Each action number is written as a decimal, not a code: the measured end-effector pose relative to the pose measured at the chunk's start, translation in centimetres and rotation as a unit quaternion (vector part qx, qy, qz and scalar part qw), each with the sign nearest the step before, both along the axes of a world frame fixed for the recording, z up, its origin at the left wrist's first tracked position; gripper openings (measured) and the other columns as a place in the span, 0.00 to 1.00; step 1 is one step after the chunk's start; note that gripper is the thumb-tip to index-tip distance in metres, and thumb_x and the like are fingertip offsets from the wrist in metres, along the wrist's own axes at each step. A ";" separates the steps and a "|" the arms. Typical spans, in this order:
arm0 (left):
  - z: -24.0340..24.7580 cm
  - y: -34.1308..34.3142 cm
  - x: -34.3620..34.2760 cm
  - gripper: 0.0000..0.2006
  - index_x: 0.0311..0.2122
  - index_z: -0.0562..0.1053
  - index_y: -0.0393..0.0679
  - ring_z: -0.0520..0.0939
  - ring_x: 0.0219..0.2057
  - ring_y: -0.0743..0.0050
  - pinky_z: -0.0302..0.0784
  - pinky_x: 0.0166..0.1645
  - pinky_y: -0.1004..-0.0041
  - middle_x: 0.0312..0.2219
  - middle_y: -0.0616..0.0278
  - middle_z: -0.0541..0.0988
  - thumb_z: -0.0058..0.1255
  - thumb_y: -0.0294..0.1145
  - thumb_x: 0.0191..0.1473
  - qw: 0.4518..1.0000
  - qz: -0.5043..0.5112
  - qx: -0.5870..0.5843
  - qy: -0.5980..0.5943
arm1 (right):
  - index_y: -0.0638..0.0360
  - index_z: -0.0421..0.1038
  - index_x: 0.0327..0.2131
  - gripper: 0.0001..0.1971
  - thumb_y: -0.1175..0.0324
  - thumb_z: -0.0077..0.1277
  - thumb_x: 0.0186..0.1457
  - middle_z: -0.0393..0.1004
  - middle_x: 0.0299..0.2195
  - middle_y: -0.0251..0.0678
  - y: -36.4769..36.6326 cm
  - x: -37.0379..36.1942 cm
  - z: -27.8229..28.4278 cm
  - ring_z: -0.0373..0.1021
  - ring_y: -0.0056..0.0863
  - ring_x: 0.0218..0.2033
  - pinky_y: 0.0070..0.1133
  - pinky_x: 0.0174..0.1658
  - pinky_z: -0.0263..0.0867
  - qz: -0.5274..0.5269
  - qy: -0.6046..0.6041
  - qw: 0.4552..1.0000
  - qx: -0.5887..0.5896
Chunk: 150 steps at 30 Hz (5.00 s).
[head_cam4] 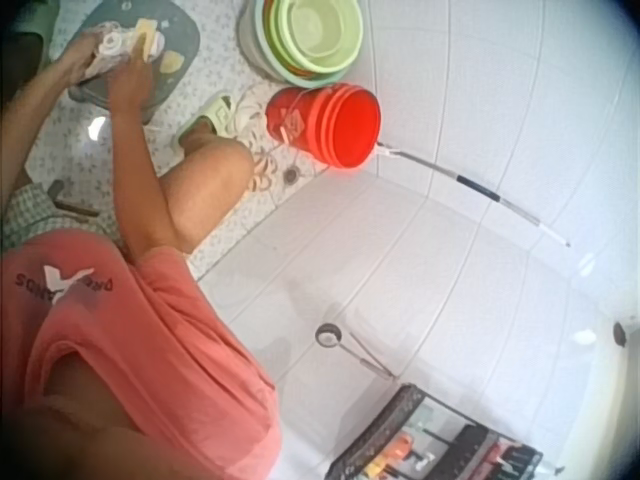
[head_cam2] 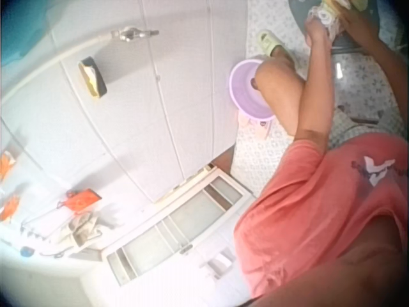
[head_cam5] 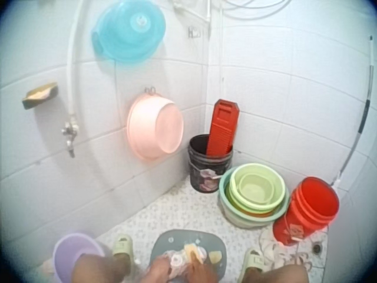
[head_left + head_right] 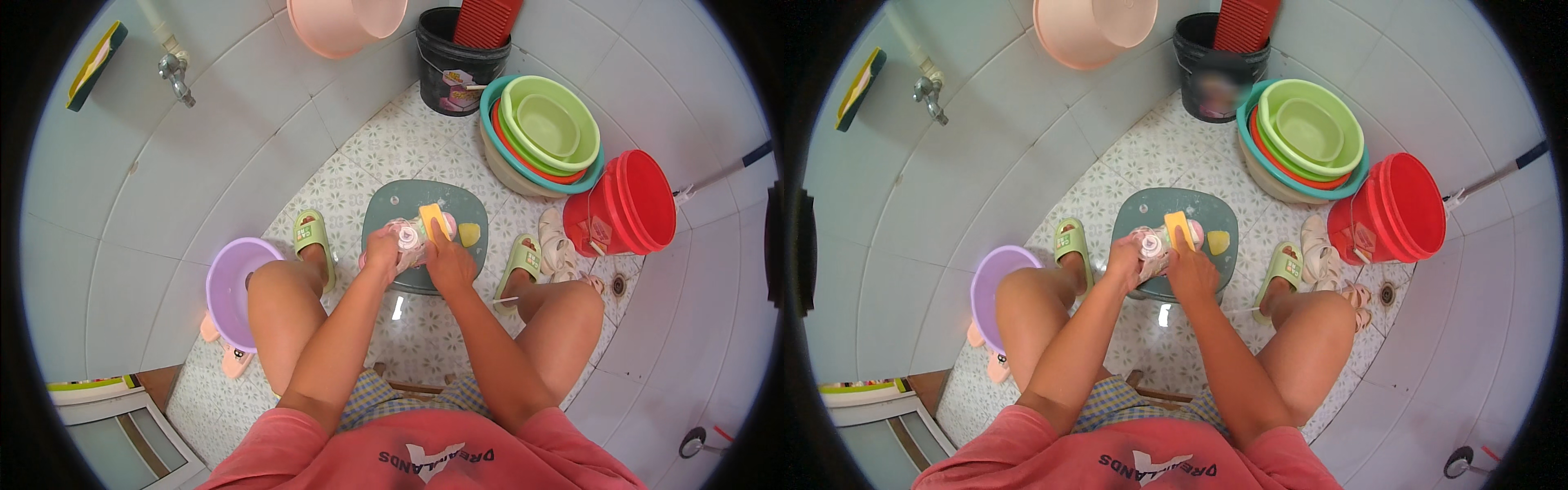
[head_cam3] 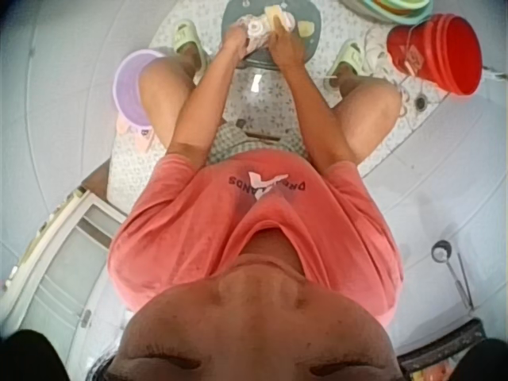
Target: The person scrubs a shoe with a brush while holding it over a small stool.
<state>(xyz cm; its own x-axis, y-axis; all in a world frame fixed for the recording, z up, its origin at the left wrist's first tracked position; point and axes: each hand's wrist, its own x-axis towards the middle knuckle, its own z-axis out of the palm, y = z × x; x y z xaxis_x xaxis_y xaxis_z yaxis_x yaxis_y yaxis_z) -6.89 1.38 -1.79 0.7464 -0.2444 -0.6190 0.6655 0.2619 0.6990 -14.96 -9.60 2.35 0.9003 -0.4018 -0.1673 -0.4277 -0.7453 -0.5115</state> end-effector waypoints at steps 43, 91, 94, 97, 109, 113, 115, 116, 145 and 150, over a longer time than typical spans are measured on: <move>1.6 0.3 -0.1 0.17 0.48 0.63 0.33 0.77 0.41 0.59 0.75 0.47 0.66 0.42 0.51 0.73 0.42 0.19 0.51 0.989 -0.091 -0.116 -0.002 | 0.39 0.60 0.54 0.24 0.58 0.44 0.51 0.72 0.31 0.49 -0.9 -1.0 -0.4 0.70 0.45 0.32 0.35 0.35 0.66 0.016 -0.090 0.987 0.132; 0.4 -0.8 0.5 0.16 0.46 0.64 0.33 0.77 0.39 0.55 0.75 0.44 0.60 0.39 0.48 0.73 0.36 0.27 0.52 0.996 -0.046 -0.061 0.047 | 0.38 0.60 0.54 0.23 0.59 0.44 0.53 0.70 0.24 0.47 -1.7 -0.5 0.5 0.69 0.45 0.29 0.36 0.33 0.64 -0.025 -0.037 0.997 0.066; 1.0 -0.9 0.6 0.16 0.46 0.64 0.32 0.77 0.39 0.54 0.76 0.43 0.59 0.39 0.47 0.73 0.35 0.26 0.51 0.993 -0.029 -0.084 0.073 | 0.37 0.60 0.55 0.23 0.59 0.43 0.54 0.70 0.23 0.47 -0.1 -1.6 0.6 0.69 0.45 0.28 0.36 0.32 0.64 0.009 -0.061 0.994 0.091; 1.6 -1.3 0.1 0.15 0.45 0.65 0.31 0.78 0.38 0.57 0.77 0.40 0.61 0.39 0.48 0.73 0.37 0.25 0.51 0.994 -0.023 -0.075 0.072 | 0.35 0.60 0.54 0.23 0.60 0.42 0.53 0.69 0.24 0.49 -0.5 -1.4 0.4 0.69 0.46 0.27 0.36 0.32 0.65 0.002 -0.037 0.999 0.023; 1.0 -1.5 0.1 0.15 0.43 0.65 0.29 0.78 0.37 0.55 0.77 0.41 0.61 0.38 0.46 0.73 0.34 0.22 0.50 0.998 -0.012 -0.044 0.038 | 0.34 0.59 0.55 0.23 0.58 0.43 0.54 0.69 0.28 0.50 -1.1 -0.4 0.7 0.70 0.45 0.28 0.35 0.32 0.66 -0.023 0.016 1.000 -0.005; 1.3 -1.2 0.0 0.15 0.43 0.65 0.28 0.78 0.37 0.55 0.77 0.42 0.60 0.38 0.46 0.73 0.35 0.21 0.49 0.998 0.004 -0.059 0.024 | 0.34 0.60 0.54 0.22 0.57 0.43 0.54 0.70 0.27 0.48 -0.6 -1.1 0.5 0.70 0.44 0.27 0.35 0.30 0.66 -0.002 -0.021 0.999 0.035; 0.5 -0.7 0.2 0.16 0.43 0.65 0.28 0.78 0.37 0.55 0.77 0.42 0.60 0.38 0.46 0.73 0.35 0.21 0.48 0.998 0.003 -0.067 0.017 | 0.34 0.60 0.54 0.22 0.58 0.43 0.54 0.70 0.27 0.48 0.4 -2.1 1.0 0.70 0.44 0.27 0.35 0.30 0.66 0.033 -0.022 0.994 0.097; 0.3 -0.7 0.4 0.16 0.43 0.65 0.28 0.78 0.37 0.55 0.77 0.42 0.60 0.38 0.46 0.73 0.35 0.21 0.48 0.998 -0.011 -0.064 0.019 | 0.35 0.59 0.54 0.22 0.58 0.42 0.54 0.70 0.28 0.47 0.0 -1.8 0.8 0.71 0.44 0.28 0.35 0.31 0.66 0.022 -0.001 0.998 0.061; 1.7 0.4 1.6 0.13 0.38 0.70 0.29 0.79 0.32 0.60 0.77 0.36 0.65 0.33 0.49 0.75 0.37 0.24 0.49 0.999 -0.051 0.013 -0.003 | 0.35 0.61 0.53 0.21 0.59 0.42 0.54 0.68 0.23 0.49 0.6 -1.7 -1.1 0.68 0.46 0.25 0.36 0.30 0.64 0.029 -0.067 0.996 0.051; 2.0 -0.3 1.2 0.13 0.38 0.70 0.29 0.79 0.31 0.61 0.77 0.35 0.66 0.32 0.50 0.75 0.36 0.24 0.48 0.999 -0.042 -0.022 0.011 | 0.36 0.61 0.54 0.21 0.59 0.41 0.54 0.68 0.22 0.49 -1.5 -0.7 -0.6 0.68 0.47 0.25 0.37 0.30 0.64 -0.011 -0.048 0.999 0.017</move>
<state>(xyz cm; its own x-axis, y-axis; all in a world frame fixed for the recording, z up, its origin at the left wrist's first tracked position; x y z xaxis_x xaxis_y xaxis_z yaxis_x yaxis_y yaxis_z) -5.73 1.13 0.23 0.7083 -0.3326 -0.6227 0.7016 0.2340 0.6731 -15.61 -11.13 1.73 0.9040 -0.4171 -0.0945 -0.3915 -0.7182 -0.5752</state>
